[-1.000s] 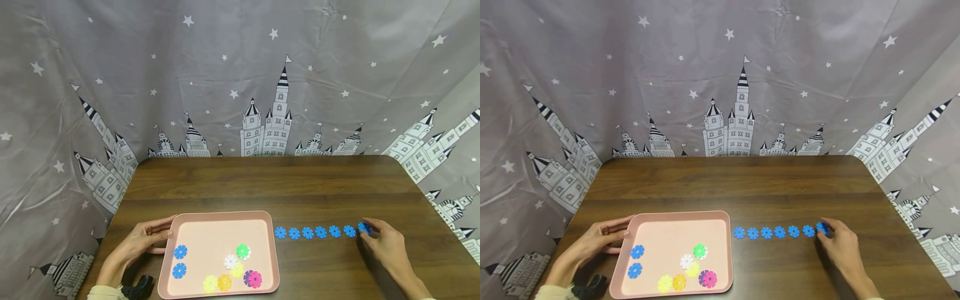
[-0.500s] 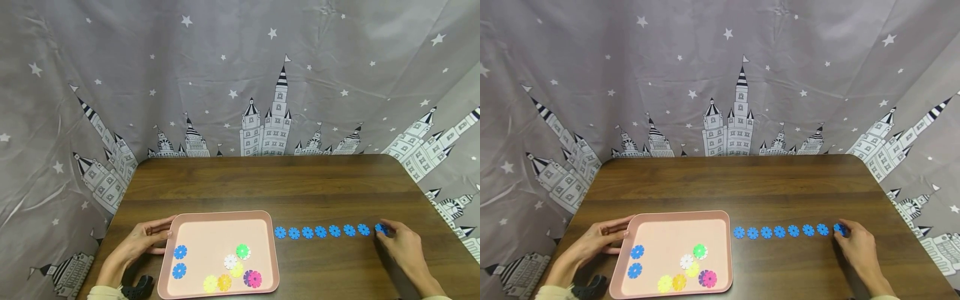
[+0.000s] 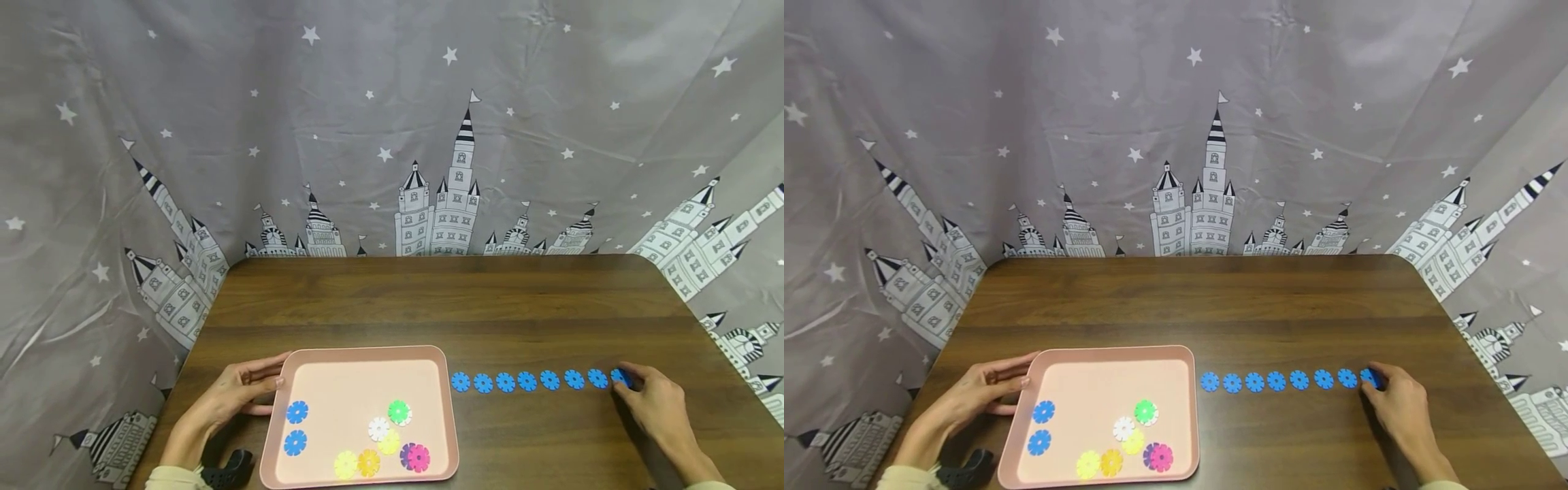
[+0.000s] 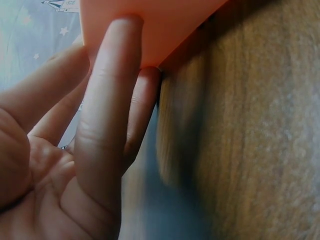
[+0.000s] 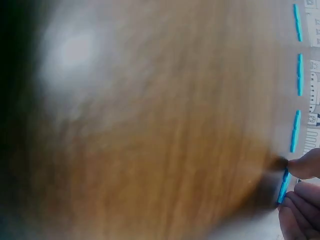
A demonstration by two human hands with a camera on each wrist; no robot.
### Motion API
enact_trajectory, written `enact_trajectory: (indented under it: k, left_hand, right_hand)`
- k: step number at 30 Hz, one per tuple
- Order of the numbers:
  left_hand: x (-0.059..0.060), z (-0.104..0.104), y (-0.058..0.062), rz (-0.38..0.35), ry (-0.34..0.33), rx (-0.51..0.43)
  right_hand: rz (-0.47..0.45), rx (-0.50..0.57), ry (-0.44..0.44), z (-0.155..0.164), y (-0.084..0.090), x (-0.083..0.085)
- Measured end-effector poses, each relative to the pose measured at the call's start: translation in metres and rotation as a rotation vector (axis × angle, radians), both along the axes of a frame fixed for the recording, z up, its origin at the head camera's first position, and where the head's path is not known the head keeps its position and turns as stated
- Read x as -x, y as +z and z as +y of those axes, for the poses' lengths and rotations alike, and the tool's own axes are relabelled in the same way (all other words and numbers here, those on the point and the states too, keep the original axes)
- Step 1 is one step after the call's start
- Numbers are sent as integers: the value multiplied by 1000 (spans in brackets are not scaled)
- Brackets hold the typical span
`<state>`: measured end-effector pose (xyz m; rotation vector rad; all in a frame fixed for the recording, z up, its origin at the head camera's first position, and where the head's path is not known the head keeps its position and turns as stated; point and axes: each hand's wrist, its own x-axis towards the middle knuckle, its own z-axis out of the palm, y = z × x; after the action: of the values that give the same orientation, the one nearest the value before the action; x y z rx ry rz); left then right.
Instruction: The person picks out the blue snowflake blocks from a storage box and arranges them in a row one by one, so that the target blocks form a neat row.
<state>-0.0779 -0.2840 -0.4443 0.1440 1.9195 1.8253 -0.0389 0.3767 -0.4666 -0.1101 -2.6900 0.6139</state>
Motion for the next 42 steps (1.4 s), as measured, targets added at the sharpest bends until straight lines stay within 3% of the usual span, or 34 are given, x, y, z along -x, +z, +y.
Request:
enact_trajectory:
  k: [8,14,23,32,42]
  left_hand:
    - [1,0,0,-9,6,4]
    - [-1,0,-1,-7,9,1]
    - [0,-1,-4,-1,-8,-51]
    - [1,0,-2,-12,15,-10]
    - [-1,0,-1,-16,19,3]
  right_hand:
    - [-8,92,-49,-16,10,0]
    - [32,119,110,-65,32,12]
    - [-90,287,293,-155,55,26]
    - [-185,464,438,-230,51,25]
    - [-241,483,614,-281,47,27]
